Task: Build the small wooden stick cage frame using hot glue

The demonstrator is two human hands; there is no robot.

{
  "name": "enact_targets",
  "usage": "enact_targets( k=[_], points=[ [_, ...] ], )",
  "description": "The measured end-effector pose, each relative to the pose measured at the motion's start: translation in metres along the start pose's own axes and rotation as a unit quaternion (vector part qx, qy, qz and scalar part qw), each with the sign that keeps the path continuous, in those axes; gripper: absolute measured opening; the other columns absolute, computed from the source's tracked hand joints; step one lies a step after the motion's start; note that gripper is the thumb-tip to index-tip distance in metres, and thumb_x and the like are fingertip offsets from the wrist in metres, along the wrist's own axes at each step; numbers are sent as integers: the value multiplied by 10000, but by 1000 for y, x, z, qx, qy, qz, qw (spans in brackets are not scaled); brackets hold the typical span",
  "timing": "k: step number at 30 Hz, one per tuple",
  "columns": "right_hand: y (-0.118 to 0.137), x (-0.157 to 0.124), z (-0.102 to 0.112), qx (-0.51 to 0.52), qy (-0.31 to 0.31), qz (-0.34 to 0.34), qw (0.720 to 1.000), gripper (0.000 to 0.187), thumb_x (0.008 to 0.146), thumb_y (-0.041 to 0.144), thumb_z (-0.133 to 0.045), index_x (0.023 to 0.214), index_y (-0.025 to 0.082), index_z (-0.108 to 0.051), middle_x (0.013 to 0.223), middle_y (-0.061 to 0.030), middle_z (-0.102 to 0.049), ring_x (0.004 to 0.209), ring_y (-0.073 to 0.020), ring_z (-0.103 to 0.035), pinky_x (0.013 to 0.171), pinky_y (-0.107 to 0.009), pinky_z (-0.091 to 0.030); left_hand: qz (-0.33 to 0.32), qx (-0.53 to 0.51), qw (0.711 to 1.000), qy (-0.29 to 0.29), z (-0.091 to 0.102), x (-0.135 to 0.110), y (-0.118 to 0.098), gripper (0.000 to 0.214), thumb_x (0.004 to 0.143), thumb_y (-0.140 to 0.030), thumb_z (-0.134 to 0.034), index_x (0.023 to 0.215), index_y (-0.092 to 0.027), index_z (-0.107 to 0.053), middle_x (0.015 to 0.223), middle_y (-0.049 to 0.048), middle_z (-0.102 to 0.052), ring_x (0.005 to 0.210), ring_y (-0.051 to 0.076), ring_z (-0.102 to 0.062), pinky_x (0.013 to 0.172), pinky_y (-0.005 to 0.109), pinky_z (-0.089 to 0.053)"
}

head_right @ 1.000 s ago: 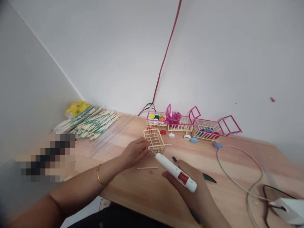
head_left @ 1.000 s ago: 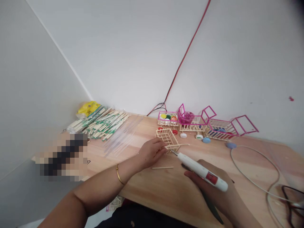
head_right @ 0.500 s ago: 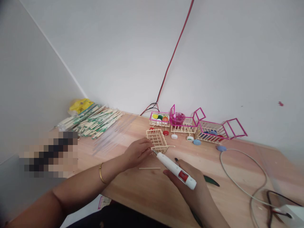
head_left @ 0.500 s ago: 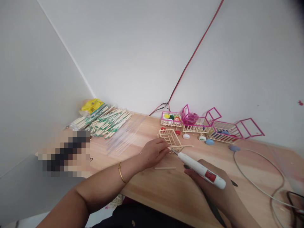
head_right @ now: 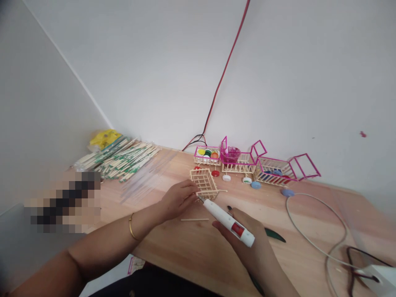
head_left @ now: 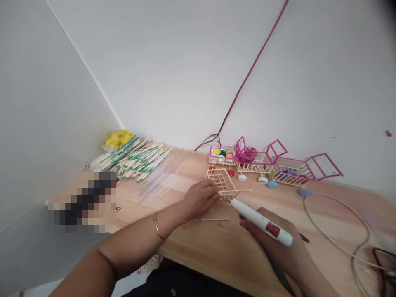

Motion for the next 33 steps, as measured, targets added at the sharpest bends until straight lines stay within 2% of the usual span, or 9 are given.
enact_targets(
  k=[7, 14, 19, 21, 23, 25, 27, 29, 33],
  points=[
    [0, 0, 0, -16, 12, -1, 1000, 345, 789, 545, -557, 632, 239, -533, 564, 27, -590, 530, -156, -561, 498, -251, -402, 0, -8, 1000, 1, -1, 0, 1, 254, 941, -276, -408, 1001, -151, -621, 982, 91, -626, 923, 177, -578, 828, 293, -477],
    [-3, -3, 1, -57, 17, 51, 997, 329, 802, 495, -566, 615, 237, -483, 553, 32, -578, 490, -143, -539, 490, -247, -382, 0, -8, 1000, 5, -1, -1, 2, 266, 945, -275, -400, 989, -147, -628, 967, 91, -628, 918, 179, -575, 828, 297, -474],
    [-11, -10, 7, -94, 22, 61, 993, 265, 796, 482, -573, 707, 235, -542, 622, 0, -620, 533, -167, -575, 502, -264, -408, -2, -7, 1000, -1, 0, 0, 0, 242, 936, -258, -413, 981, -154, -627, 961, 88, -622, 897, 174, -575, 808, 291, -476],
    [-28, -11, 16, -110, 14, 66, 992, 230, 792, 460, -582, 796, 230, -572, 712, -26, -653, 607, -187, -608, 553, -279, -445, -7, -14, 1000, -8, 1, -1, 1, 239, 933, -251, -414, 977, -152, -627, 964, 92, -623, 891, 172, -580, 797, 286, -480],
    [-58, -11, 28, -118, 21, 77, 990, 192, 815, 401, -556, 894, 229, -584, 843, -60, -677, 735, -209, -638, 642, -295, -480, -12, -19, 1000, -13, 3, 0, 2, 242, 933, -254, -415, 973, -148, -628, 963, 96, -622, 887, 171, -582, 789, 282, -481],
    [-95, -12, 43, -134, -1, 71, 988, 243, 796, 412, -555, 941, 220, -592, 903, -87, -678, 801, -235, -644, 682, -319, -498, -13, -20, 1000, -19, 6, 0, 4, 244, 933, -261, -417, 979, -148, -629, 959, 96, -621, 889, 171, -582, 791, 284, -481],
    [-134, -13, 55, -155, -34, 39, 987, 355, 727, 419, -592, 1005, 198, -594, 966, -115, -683, 851, -274, -651, 718, -363, -516, -10, -21, 999, -28, 9, 1, 7, 245, 933, -266, -420, 986, -151, -631, 962, 98, -622, 890, 171, -582, 795, 288, -481],
    [-165, -17, 61, -174, -45, 8, 984, 404, 723, 409, -557, 1048, 174, -604, 980, -136, -690, 867, -299, -660, 741, -400, -527, -7, -26, 999, -38, 13, 1, 9, 240, 930, -263, -427, 987, -152, -632, 968, 103, -625, 887, 170, -586, 794, 291, -484],
    [-192, -25, 59, -176, -39, 32, 983, 412, 728, 374, -528, 1067, 158, -620, 1025, -150, -691, 932, -299, -663, 794, -383, -536, -12, -32, 999, -40, 15, 0, 13, 210, 914, -238, -459, 993, -150, -632, 951, 103, -629, 870, 166, -585, 777, 289, -485]
  ],
)
Point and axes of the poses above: each hand's wrist, its own x-axis towards the middle knuckle, its own z-axis out of the back of the hand, y = z × x, the point moved 1 cm from there along x, towards the middle knuckle
